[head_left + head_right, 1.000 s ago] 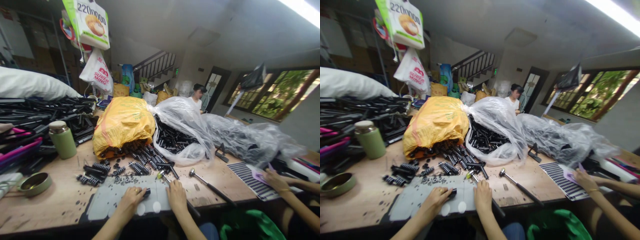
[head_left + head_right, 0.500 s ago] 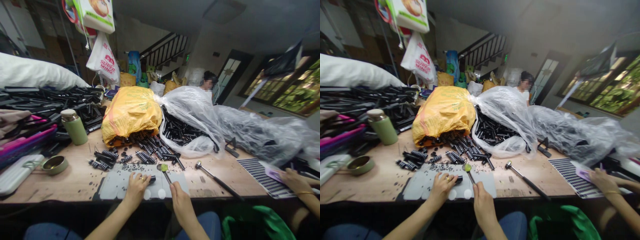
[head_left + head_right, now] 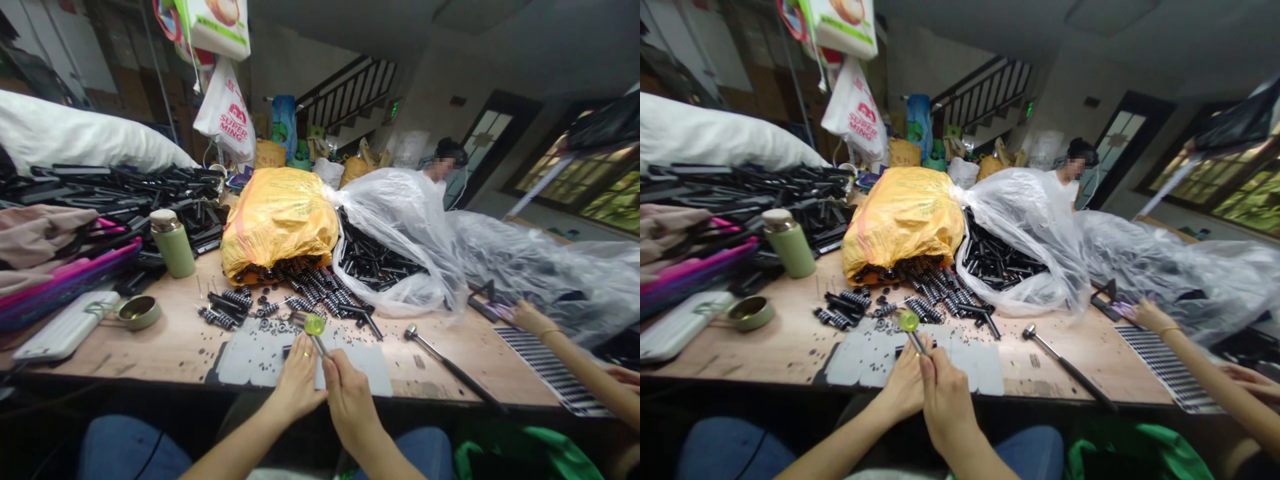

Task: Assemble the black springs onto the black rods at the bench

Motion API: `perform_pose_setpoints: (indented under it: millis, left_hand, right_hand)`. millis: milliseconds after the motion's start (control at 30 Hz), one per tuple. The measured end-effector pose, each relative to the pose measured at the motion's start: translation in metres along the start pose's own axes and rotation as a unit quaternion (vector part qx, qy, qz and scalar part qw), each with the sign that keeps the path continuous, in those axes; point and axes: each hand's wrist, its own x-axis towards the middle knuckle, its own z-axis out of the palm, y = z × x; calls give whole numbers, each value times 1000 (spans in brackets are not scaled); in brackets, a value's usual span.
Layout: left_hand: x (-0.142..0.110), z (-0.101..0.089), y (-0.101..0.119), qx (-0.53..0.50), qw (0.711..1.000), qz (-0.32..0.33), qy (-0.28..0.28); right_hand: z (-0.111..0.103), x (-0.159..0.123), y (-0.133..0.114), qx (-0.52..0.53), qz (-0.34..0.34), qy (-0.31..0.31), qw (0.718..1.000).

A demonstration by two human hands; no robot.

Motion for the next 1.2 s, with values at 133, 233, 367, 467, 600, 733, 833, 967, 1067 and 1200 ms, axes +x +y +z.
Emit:
perform_pose_setpoints:
  millis: [133, 233, 367, 467, 600, 733, 833, 967, 1067, 1200]
  left_hand:
    - [2, 2, -3, -9, 1000, 6, 2]
    - [7, 1, -5, -8, 1000, -10, -17]
    - [12, -11, -1, -21, 996, -73, -39]
    - [21, -29, -4, -50, 996, -75, -12]
    - [73, -63, -52, 7, 975, -211, 72]
    - [140, -83, -128, 65, 917, -390, 59]
    - [166, -83, -164, 40, 920, -391, 7]
    - [167, -77, -182, 27, 938, -344, -26]
    - [156, -75, -188, 32, 952, -300, -46]
    - [139, -78, -184, 4, 957, -288, -38]
  right_hand:
    - [30, -1, 16, -87, 28, -104, 990]
    - [38, -3, 23, -177, 47, -174, 968]
    - [19, -2, 32, -193, 57, -134, 970]
    - [3, 7, 61, -241, 98, -98, 960]
    - [-1, 14, 113, -307, 140, -69, 939]
    - [6, 16, 141, -323, 110, -23, 940]
    - [4, 40, 142, -287, 48, 15, 956]
    - [-18, 120, 141, -302, 50, 40, 951]
    - [-36, 185, 155, -325, 94, 67, 939]
    - [-39, 228, 181, -331, 159, 46, 929]
